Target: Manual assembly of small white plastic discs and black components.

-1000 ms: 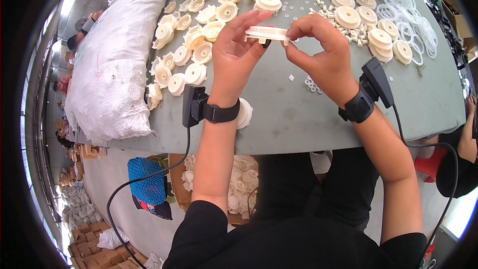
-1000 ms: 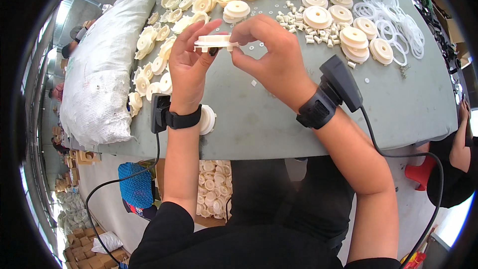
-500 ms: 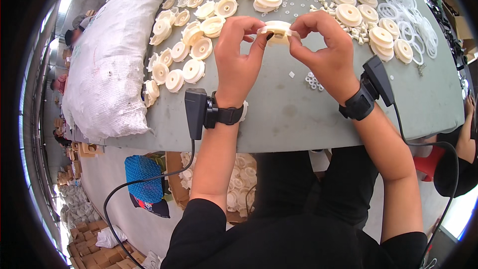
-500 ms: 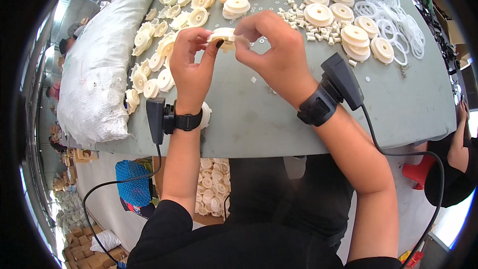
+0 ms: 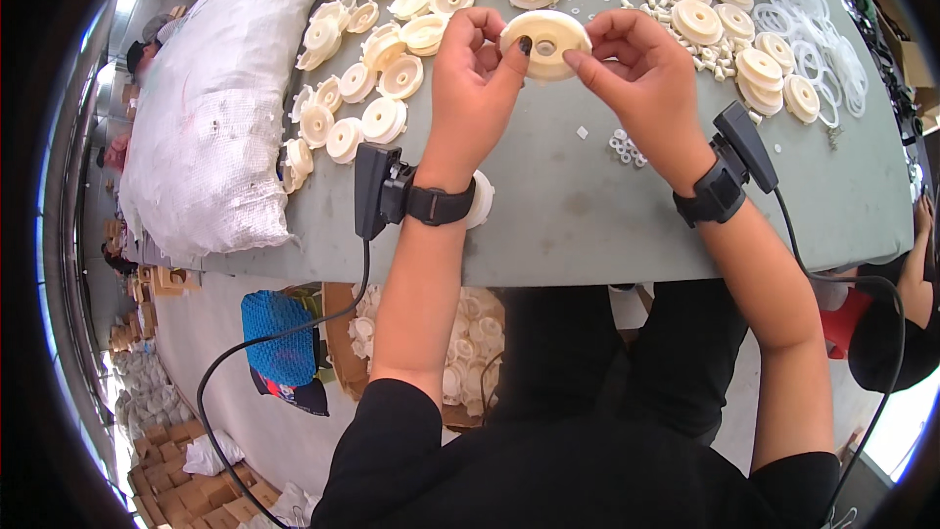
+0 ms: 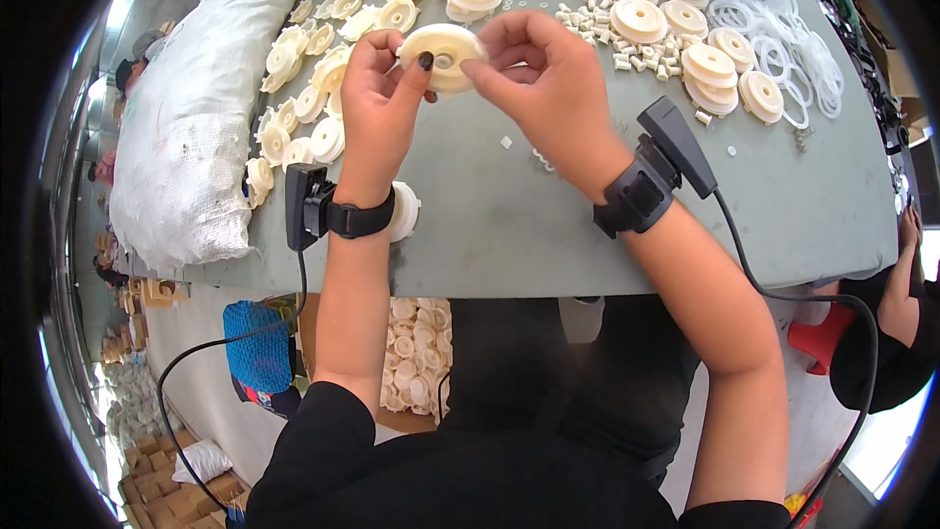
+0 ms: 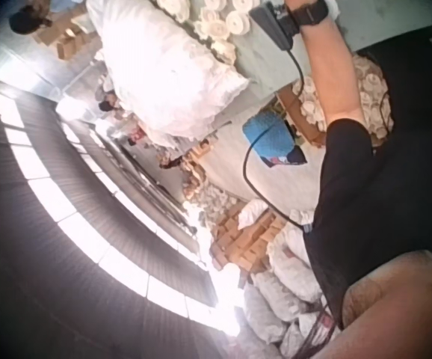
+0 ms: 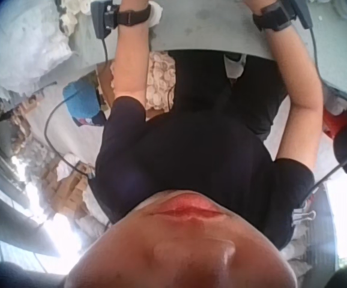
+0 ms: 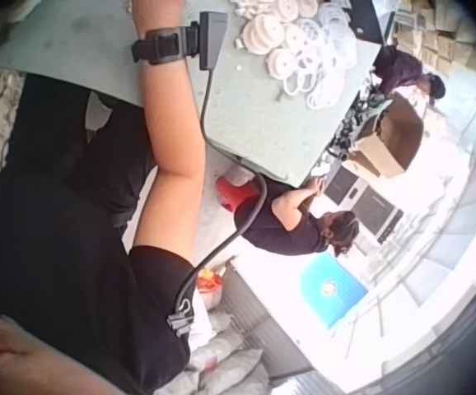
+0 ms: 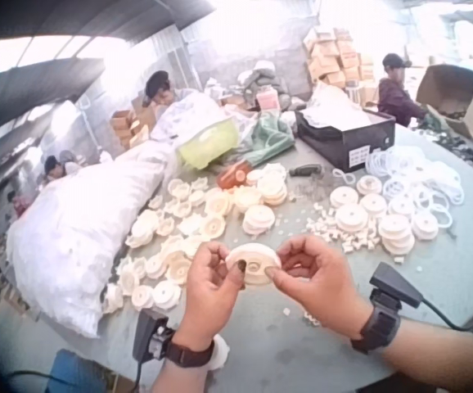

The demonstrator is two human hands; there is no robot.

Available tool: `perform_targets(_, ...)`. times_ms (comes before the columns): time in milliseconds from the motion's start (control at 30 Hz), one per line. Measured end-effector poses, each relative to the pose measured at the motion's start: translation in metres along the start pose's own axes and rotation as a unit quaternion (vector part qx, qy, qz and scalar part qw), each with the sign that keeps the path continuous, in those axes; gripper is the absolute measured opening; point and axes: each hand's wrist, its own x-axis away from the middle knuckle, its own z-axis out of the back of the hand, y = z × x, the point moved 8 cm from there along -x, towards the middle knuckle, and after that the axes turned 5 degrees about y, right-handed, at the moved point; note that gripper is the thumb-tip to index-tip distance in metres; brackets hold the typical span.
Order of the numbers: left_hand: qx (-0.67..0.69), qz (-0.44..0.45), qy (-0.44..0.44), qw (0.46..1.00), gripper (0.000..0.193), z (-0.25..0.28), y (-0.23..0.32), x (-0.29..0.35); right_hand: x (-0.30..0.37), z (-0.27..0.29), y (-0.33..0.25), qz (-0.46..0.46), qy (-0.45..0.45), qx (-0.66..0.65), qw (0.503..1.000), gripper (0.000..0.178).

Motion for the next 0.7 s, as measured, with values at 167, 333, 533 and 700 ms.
perform_targets(167,-0.016,0.049,0.016,0.999,0.020,0.027,0.008,-0.008,-0.003,-0.010,0.008,-0.096,-0.061,-0.102,0.988,0.024)
perform_targets(333,-0.193,0.111,0.045,0.974,0.025,0.082,0.044,0.018,-0.008,0.006,0.014,-0.090,-0.022,-0.019,0.996,0.024)
perform_targets(533,-0.428,0.230,0.024,0.874,0.031,0.114,0.008,0.104,-0.008,0.008,0.019,-0.104,-0.017,-0.026,0.994,0.020)
perform_targets(700,-0.384,0.081,0.095,0.915,0.035,0.091,0.019,0.114,-0.007,0.016,0.019,-0.091,-0.002,-0.016,0.996,0.019)
